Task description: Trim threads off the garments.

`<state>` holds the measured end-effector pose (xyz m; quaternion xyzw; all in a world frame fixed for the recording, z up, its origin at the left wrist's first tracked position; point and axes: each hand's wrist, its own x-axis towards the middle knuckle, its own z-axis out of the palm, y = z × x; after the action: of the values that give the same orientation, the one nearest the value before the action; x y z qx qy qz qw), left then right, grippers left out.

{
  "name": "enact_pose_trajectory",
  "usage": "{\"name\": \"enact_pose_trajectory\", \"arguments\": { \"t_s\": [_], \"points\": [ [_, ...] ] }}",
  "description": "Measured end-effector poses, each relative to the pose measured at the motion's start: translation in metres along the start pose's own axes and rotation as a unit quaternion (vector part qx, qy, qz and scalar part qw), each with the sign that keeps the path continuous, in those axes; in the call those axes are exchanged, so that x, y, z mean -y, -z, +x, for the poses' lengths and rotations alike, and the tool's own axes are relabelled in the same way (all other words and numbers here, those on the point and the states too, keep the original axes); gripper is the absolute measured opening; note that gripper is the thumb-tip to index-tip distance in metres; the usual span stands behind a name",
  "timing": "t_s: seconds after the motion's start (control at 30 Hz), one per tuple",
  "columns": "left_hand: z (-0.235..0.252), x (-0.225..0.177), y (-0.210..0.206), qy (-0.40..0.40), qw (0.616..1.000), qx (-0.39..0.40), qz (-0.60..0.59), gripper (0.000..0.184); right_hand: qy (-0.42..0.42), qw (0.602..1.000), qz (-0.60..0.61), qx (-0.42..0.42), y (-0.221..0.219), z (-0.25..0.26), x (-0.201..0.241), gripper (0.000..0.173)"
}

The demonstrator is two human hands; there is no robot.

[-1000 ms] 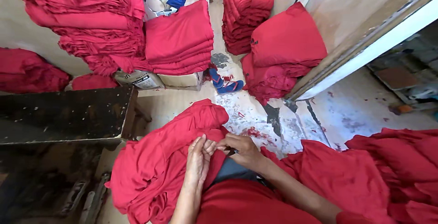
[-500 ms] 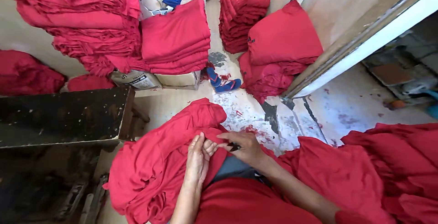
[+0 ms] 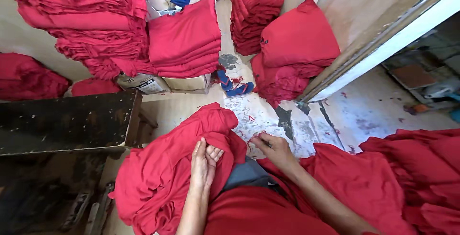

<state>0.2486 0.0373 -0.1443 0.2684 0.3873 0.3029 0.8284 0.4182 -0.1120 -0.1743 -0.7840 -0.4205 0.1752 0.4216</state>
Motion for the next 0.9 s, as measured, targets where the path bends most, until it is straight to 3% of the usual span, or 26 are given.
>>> {"name": "enact_pose_trajectory", "arguments": {
  "t_s": [0.03, 0.13, 0.2, 0.23, 0.27, 0.33, 0.4, 0.47, 0.53, 0.57, 0.67, 0.73, 0.83, 0.9],
  "points": [
    [0.0, 0.001, -0.001, 0.001, 1.0, 0.002, -0.001, 0.033, 0.015, 0.999, 0.024, -0.021, -0.008, -0.001, 0.009, 0.039],
    [-0.005, 0.003, -0.004, 0.0, 1.0, 0.02, 0.013, 0.033, 0.096, 0.994, 0.033, -0.028, -0.039, -0.003, 0.032, 0.056],
    [-0.008, 0.003, 0.001, -0.045, 0.989, 0.055, 0.131, 0.028, 0.125, 0.992, -0.021, -0.026, -0.055, -0.001, 0.037, 0.044],
    [-0.009, 0.003, 0.007, -0.095, 0.963, 0.069, 0.241, 0.022, 0.126, 0.991, -0.027, -0.023, -0.057, -0.001, 0.036, 0.037],
    [-0.009, 0.003, 0.012, -0.164, 0.913, 0.069, 0.366, 0.018, 0.129, 0.991, -0.018, -0.025, -0.057, 0.0, 0.034, 0.031],
    [-0.004, 0.008, 0.021, -0.308, 0.78, 0.008, 0.544, 0.031, 0.142, 0.989, 0.014, -0.041, -0.052, 0.001, 0.028, 0.025],
    [0.004, 0.008, 0.026, -0.391, 0.691, -0.036, 0.607, 0.053, 0.149, 0.986, 0.05, -0.055, -0.047, -0.002, 0.021, 0.024],
    [0.008, 0.003, 0.026, -0.415, 0.65, -0.036, 0.636, 0.056, 0.138, 0.986, 0.072, -0.058, -0.039, -0.006, 0.016, 0.022],
    [0.011, -0.002, 0.026, -0.402, 0.651, 0.003, 0.644, 0.031, 0.092, 0.989, 0.099, -0.056, -0.034, -0.007, 0.013, 0.02],
    [0.013, -0.005, 0.028, -0.386, 0.677, 0.03, 0.626, 0.02, 0.047, 0.99, 0.129, -0.042, -0.031, -0.007, 0.013, 0.019],
    [0.015, -0.015, 0.033, -0.264, 0.81, 0.118, 0.51, 0.014, -0.137, 0.937, 0.321, 0.006, -0.022, -0.001, 0.018, 0.016],
    [0.019, -0.016, 0.037, -0.221, 0.86, 0.146, 0.437, 0.013, -0.202, 0.885, 0.418, 0.034, -0.018, 0.007, 0.017, 0.012],
    [0.023, -0.014, 0.042, -0.228, 0.854, 0.134, 0.448, 0.023, -0.206, 0.879, 0.426, 0.061, -0.023, 0.009, 0.011, 0.012],
    [0.024, -0.013, 0.044, -0.247, 0.812, 0.111, 0.518, 0.028, -0.191, 0.891, 0.408, 0.06, -0.031, 0.011, 0.005, 0.012]
  ]
}}
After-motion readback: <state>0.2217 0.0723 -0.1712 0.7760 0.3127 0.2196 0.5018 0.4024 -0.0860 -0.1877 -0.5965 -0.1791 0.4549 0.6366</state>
